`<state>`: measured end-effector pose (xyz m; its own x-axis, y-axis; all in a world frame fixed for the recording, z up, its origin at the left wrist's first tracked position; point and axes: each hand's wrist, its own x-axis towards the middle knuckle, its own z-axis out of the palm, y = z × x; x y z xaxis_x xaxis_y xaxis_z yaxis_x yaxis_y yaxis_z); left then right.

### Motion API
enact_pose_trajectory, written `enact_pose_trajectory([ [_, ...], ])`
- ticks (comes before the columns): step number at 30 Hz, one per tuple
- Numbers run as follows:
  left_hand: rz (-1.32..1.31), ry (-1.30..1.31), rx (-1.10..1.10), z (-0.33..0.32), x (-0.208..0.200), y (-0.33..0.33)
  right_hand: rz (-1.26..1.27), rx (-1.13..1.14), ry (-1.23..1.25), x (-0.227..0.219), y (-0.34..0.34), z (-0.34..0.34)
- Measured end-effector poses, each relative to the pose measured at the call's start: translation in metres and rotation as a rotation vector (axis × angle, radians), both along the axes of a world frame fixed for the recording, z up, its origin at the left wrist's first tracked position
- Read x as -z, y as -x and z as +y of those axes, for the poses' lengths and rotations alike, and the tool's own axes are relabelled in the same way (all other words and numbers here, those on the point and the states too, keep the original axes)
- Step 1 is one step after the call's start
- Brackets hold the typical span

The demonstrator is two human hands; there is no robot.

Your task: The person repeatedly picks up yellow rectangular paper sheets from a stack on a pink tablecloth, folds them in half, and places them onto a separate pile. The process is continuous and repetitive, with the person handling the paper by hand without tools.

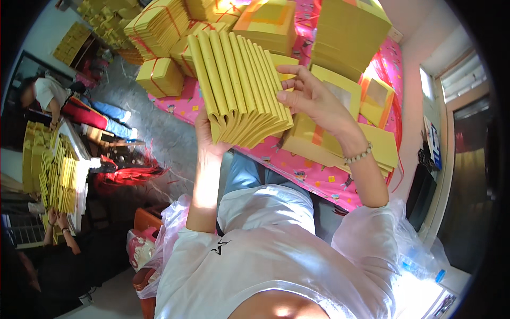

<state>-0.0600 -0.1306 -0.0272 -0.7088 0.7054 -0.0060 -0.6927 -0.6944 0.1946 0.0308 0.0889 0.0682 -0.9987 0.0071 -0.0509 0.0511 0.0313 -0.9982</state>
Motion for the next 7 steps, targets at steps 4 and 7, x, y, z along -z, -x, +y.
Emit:
enact_pose_trajectory([
  [4,0.030,-0.093,0.117,0.029,0.007,-0.011,0.040,0.073,0.075,0.008,-0.028,0.021],
  [7,0.039,-0.193,0.228,0.047,0.008,-0.014,0.005,0.121,0.101,0.012,-0.042,0.033],
])
